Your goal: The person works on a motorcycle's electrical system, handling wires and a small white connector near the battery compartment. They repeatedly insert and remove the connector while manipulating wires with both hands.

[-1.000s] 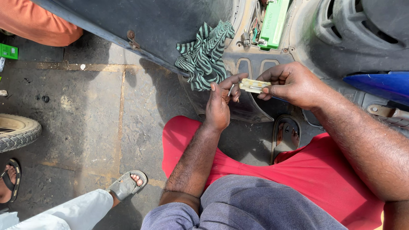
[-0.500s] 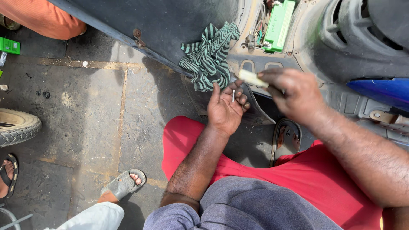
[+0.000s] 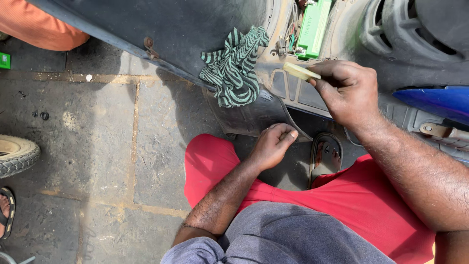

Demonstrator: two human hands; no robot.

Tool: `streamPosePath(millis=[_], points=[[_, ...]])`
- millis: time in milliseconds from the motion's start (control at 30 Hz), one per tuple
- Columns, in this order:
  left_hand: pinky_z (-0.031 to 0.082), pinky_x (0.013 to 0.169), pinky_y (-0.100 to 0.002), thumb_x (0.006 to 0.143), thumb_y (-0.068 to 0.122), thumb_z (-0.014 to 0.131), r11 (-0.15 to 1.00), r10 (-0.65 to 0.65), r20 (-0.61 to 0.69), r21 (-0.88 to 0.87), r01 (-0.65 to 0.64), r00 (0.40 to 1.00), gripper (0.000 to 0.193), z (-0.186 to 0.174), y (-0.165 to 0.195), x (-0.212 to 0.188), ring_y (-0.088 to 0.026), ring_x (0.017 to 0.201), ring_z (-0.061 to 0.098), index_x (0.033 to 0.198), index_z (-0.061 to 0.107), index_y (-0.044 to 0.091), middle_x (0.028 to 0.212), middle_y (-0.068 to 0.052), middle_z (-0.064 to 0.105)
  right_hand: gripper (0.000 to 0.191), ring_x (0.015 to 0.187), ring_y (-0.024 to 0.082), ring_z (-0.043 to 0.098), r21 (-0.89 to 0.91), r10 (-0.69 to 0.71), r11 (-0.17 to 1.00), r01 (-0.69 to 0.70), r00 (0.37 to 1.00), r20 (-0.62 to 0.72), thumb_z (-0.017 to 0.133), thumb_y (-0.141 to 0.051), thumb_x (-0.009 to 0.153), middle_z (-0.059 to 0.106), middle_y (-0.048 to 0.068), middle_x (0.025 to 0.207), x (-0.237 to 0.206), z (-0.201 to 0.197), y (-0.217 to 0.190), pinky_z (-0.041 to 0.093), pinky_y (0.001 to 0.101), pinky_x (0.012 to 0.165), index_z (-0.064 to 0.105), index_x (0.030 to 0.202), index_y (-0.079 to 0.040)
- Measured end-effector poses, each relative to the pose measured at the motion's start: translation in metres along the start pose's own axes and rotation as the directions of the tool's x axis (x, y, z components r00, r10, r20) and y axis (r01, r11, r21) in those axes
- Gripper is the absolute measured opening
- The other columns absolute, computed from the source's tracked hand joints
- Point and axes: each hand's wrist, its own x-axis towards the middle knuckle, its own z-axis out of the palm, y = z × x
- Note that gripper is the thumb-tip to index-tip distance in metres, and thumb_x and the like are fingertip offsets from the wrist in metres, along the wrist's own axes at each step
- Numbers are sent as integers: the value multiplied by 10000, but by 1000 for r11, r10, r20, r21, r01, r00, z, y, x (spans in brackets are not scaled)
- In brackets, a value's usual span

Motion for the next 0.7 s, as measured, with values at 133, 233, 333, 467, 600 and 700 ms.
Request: streamPosePath(millis=[133, 233, 333, 467, 600, 700], points=[[520, 848, -314, 1031, 192, 568, 985, 110, -115, -123, -124, 987, 287, -5, 7, 5, -155, 929, 633, 1231, 663, 9, 1032, -10, 659, 206, 961, 160, 737, 236, 200, 950, -202, 979, 31, 726, 40, 1004, 767, 149, 1054, 6, 4, 16, 605, 288, 853, 719, 1208, 72], [428, 754, -259, 1079, 127, 504, 884, 50, -136, -455, -107, 990, 320, -20, 15, 24, -96, 841, 496, 1303, 682, -17, 909, 13, 566, 219, 917, 193, 770, 510, 335, 799, -319, 940, 64, 645, 54, 1003, 743, 167, 1032, 12, 7, 26, 663, 297, 848, 648, 1212, 118], [444, 726, -222, 1111, 80, 471, 887, 88, -218, -427, -176, 972, 288, -36, 28, 41, -60, 790, 488, 1295, 671, -15, 894, 8, 598, 239, 861, 224, 764, 624, 411, 673, -397, 902, 131, 635, 49, 994, 726, 193, 1003, 16, 8, 34, 667, 322, 781, 619, 1221, 123], [536, 788, -223, 1039, 15, 510, 924, 133, -260, -317, -215, 956, 234, -57, 47, 67, -60, 823, 628, 1252, 604, 5, 1011, -12, 724, 202, 822, 221, 750, 597, 414, 697, -396, 903, 116, 627, 11, 1037, 723, 183, 1007, 18, 4, 43, 653, 316, 748, 650, 1213, 108], [554, 764, -250, 1043, -2, 508, 931, 40, -294, -335, -142, 955, 200, -69, 53, 113, -96, 851, 671, 1179, 654, -6, 1016, -64, 737, 169, 880, 195, 737, 581, 384, 740, -340, 922, 52, 614, -10, 1086, 719, 156, 1038, 25, -10, 59, 653, 304, 757, 676, 1203, 95], [555, 752, -300, 1044, 59, 550, 989, 28, -396, -124, -84, 918, 200, -63, 54, 150, -172, 824, 649, 1171, 690, -7, 976, -109, 731, 180, 903, 183, 737, 563, 368, 766, -310, 930, 11, 607, -2, 1063, 729, 139, 1059, 37, -18, 73, 658, 290, 767, 684, 1208, 73]])
